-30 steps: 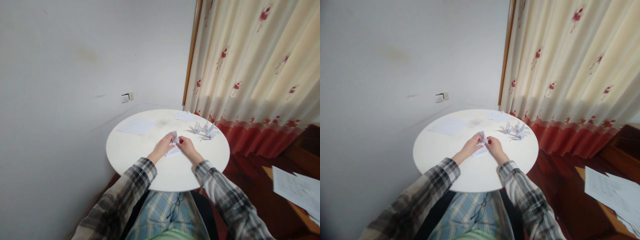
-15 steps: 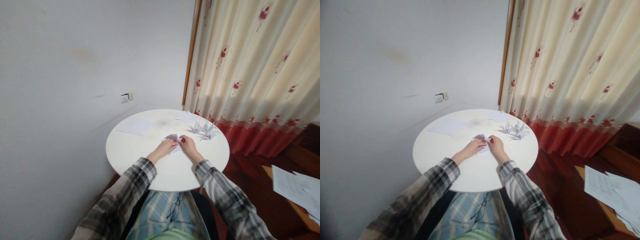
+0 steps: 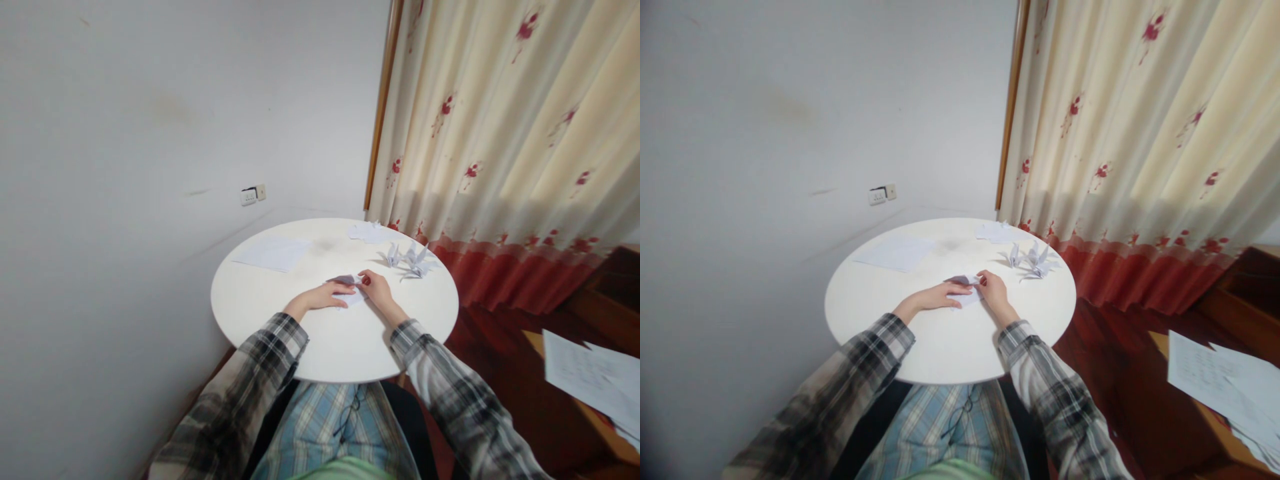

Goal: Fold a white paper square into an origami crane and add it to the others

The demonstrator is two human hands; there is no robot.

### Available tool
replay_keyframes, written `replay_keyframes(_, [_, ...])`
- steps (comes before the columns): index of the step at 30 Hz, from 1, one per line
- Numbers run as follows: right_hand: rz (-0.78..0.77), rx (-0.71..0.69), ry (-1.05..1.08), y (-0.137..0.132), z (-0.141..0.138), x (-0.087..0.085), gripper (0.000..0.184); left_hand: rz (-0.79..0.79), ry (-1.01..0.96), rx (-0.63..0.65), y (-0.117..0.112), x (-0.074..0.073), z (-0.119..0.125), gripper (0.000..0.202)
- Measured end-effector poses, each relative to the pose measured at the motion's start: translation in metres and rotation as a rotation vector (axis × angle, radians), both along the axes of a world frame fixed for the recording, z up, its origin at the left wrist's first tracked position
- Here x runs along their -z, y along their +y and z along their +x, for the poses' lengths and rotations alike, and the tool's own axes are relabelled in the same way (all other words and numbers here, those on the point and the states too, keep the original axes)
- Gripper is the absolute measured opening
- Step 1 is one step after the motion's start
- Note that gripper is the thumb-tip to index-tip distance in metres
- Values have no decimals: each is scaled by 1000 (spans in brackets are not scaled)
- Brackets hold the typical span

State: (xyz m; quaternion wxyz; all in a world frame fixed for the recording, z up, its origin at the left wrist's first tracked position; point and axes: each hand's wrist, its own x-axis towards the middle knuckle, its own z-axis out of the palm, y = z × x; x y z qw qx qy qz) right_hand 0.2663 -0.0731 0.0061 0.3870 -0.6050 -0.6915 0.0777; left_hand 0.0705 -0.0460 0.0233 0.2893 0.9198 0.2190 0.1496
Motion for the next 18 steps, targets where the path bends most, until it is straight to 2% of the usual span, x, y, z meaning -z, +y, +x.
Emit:
replay_keyframes(7, [-30,0,4,2,1,1,25,0,53,-29,0,0,-3,62])
replay_keyframes(14, [-17,-1,-20,4,1,3,24,-5,23,-85,-7,-3,-3,61])
replay_keyframes(18, [-3,-35,-60,5,0,4,16,-26,-16,-99,-10,-6,-1,54])
